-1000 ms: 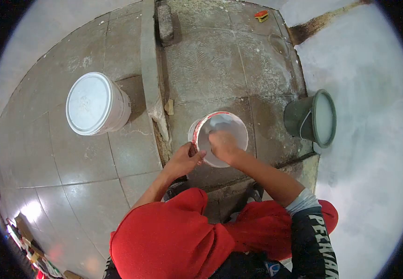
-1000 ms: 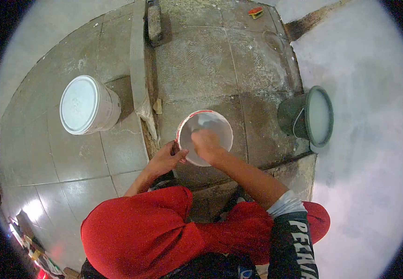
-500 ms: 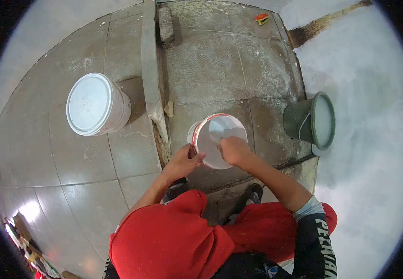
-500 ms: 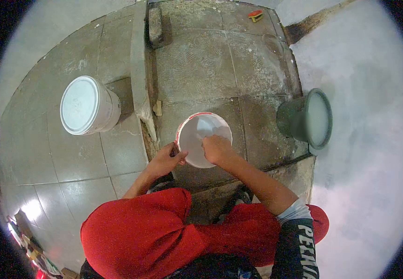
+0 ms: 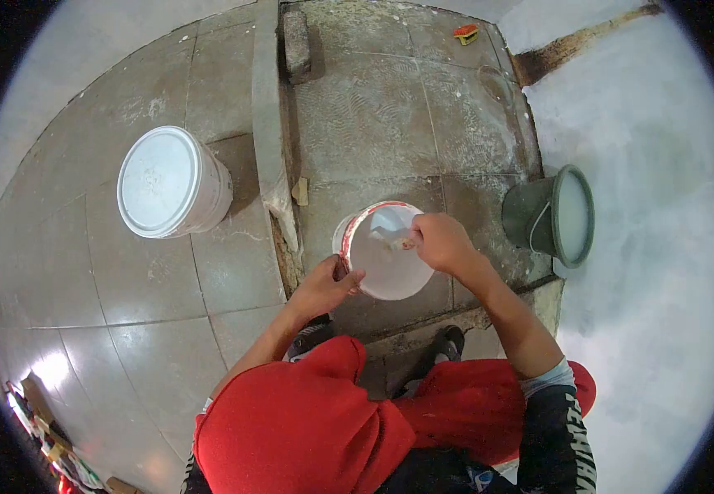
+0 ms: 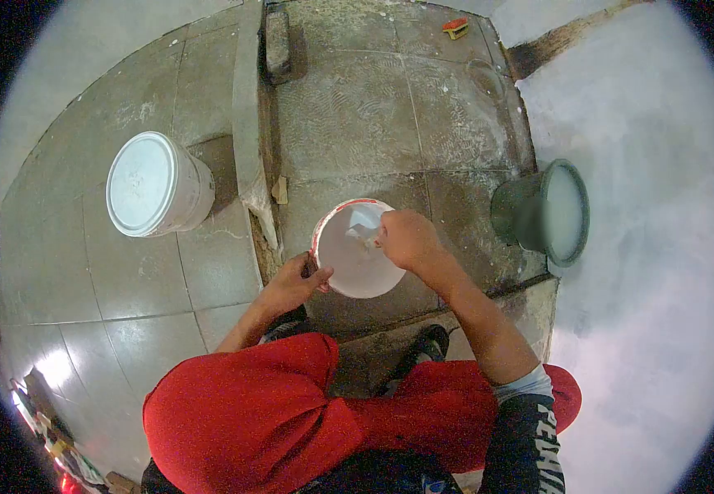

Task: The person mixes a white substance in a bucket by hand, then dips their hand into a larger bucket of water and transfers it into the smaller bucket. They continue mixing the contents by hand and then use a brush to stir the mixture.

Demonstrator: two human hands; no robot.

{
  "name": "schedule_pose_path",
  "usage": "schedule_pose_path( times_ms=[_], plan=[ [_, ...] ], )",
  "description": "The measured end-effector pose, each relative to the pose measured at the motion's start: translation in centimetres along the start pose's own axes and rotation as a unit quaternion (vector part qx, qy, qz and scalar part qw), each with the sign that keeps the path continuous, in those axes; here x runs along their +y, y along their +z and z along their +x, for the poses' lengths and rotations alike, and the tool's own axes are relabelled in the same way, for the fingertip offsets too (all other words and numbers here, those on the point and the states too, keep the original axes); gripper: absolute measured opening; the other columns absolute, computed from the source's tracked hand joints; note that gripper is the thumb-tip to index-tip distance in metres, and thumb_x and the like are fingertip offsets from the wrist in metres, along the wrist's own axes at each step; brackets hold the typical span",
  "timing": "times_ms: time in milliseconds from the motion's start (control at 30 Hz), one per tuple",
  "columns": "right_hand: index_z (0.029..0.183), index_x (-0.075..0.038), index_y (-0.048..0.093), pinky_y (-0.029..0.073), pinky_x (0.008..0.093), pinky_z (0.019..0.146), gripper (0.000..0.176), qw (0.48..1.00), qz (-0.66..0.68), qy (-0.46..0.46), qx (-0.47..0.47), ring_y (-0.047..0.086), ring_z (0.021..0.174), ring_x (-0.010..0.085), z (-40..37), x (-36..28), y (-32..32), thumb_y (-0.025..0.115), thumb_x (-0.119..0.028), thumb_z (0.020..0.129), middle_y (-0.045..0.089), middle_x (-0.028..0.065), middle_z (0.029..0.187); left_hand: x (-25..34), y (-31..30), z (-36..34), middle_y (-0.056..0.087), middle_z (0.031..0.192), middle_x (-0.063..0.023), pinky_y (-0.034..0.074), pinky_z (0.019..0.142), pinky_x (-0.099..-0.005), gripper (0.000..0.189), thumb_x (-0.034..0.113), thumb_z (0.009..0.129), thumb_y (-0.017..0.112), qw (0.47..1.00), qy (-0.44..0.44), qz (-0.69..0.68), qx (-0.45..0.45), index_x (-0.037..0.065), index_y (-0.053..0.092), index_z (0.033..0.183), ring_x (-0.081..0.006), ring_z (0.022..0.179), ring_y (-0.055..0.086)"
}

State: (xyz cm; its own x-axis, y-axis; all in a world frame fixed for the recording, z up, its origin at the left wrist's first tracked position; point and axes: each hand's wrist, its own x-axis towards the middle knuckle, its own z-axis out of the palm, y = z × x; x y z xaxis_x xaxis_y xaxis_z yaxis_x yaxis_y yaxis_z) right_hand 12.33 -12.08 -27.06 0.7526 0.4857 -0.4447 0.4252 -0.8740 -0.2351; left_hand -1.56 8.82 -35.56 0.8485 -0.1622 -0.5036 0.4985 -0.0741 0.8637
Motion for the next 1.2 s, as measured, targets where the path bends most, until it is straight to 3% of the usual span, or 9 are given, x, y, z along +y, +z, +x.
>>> schedule_pose_path(
  times_ms=[300,400,600,667,700,767,1000,1067,1200],
  plan=[
    [0.085,-0.006,0.067,0.05,0.0507,0.071,0.018,0.997,-0.071,0.028,0.029,0.066,0.079,0.0395,-0.4,-0.3,1.1,0.061,-0.022,0.088,0.067,0.0199,0.082,0.0,-0.5,0.2,0.068,0.088,-0.0123,0.052,0.077,-0.0328,0.043,0.034,0.096,0.061,0.997,-0.032,0.059,-0.041,-0.007,0.058,0.109,-0.0177,0.081,0.066],
    [0.084,-0.006,0.067,0.05,0.0508,0.069,0.019,0.997,-0.06,0.022,0.042,0.066,0.078,0.0397,-0.2,-0.2,0.6,0.061,-0.023,0.089,0.067,0.0197,0.08,-0.7,-0.1,0.3,0.064,0.074,-0.0088,0.046,0.064,-0.0318,0.04,0.036,0.093,0.064,1.0,-0.004,0.021,-0.004,-0.003,0.058,0.091,-0.015,0.068,0.057],
    [0.075,-0.005,0.061,0.046,0.0401,0.056,0.037,0.981,0.182,-0.012,0.07,0.057,0.056,0.0268,0.7,2.0,-1.9,0.06,-0.037,0.095,0.061,0.0123,0.066,-0.7,-0.1,0.3,0.066,0.079,-0.0112,0.048,0.067,-0.0317,0.041,0.036,0.094,0.064,1.0,-0.013,0.009,-0.007,-0.004,0.058,0.094,-0.0159,0.073,0.062],
    [0.077,-0.008,0.059,0.04,0.031,0.051,0.046,0.851,0.496,0.119,-0.128,0.047,0.052,0.0167,0.6,1.8,-4.1,0.05,-0.047,0.1,0.054,0.0039,0.063,-0.5,-0.1,0.2,0.067,0.08,-0.0117,0.049,0.068,-0.0319,0.04,0.034,0.094,0.064,1.0,-0.013,-0.017,-0.013,-0.005,0.057,0.095,-0.0163,0.073,0.062],
    [0.077,-0.008,0.059,0.04,0.031,0.051,0.046,0.851,0.495,0.12,-0.125,0.047,0.052,0.0167,0.6,2.2,-4.5,0.05,-0.047,0.1,0.054,0.0039,0.063,-0.1,-0.1,0.1,0.067,0.08,-0.0117,0.049,0.068,-0.0319,0.04,0.034,0.094,0.064,1.0,-0.01,-0.017,-0.016,-0.005,0.057,0.095,-0.0163,0.073,0.062],
    [0.085,-0.01,0.06,0.044,0.0288,0.056,0.051,0.682,0.69,0.091,-0.224,0.052,0.055,0.0129,0.5,3.0,-5.3,0.039,-0.054,0.102,0.058,0.0012,0.07,0.7,-0.1,-0.2,0.065,0.077,-0.0099,0.048,0.066,-0.0311,0.039,0.033,0.094,0.064,1.0,-0.028,-0.002,-0.006,-0.004,0.057,0.095,-0.0157,0.072,0.062],
    [0.088,-0.01,0.057,0.047,0.0283,0.058,0.041,0.686,0.69,0.119,-0.198,0.057,0.063,0.0134,-1.1,5.4,-10.2,0.046,-0.047,0.101,0.061,0.0029,0.079,0.7,-0.2,-0.1,0.065,0.08,-0.0093,0.05,0.067,-0.0307,0.035,0.029,0.095,0.062,0.999,-0.005,0.038,-0.009,-0.005,0.057,0.098,-0.0154,0.074,0.063],
    [0.087,-0.01,0.057,0.046,0.0275,0.058,0.029,0.785,0.597,0.085,-0.143,0.057,0.065,0.0128,-2.3,8.5,-12.4,0.055,-0.036,0.1,0.061,0.0022,0.077,2.0,-0.1,-0.8,0.066,0.085,-0.0104,0.051,0.069,-0.0306,0.03,0.025,0.096,0.06,0.998,-0.008,0.044,-0.034,-0.005,0.056,0.1,-0.0158,0.077,0.065],
    [0.083,-0.009,0.053,0.047,0.0283,0.057,0.023,0.861,0.504,0.064,0.009,0.055,0.063,0.011,-4.9,21.9,-15.8,0.057,-0.026,0.098,0.054,-0.0007,0.071,1.2,-3.0,-4.3,0.067,0.09,-0.0117,0.052,0.077,-0.0324,0.03,0.026,0.1,0.053,0.991,-0.101,-0.053,-0.074,-0.003,0.052,0.107,-0.0194,0.085,0.067]
  ],
)
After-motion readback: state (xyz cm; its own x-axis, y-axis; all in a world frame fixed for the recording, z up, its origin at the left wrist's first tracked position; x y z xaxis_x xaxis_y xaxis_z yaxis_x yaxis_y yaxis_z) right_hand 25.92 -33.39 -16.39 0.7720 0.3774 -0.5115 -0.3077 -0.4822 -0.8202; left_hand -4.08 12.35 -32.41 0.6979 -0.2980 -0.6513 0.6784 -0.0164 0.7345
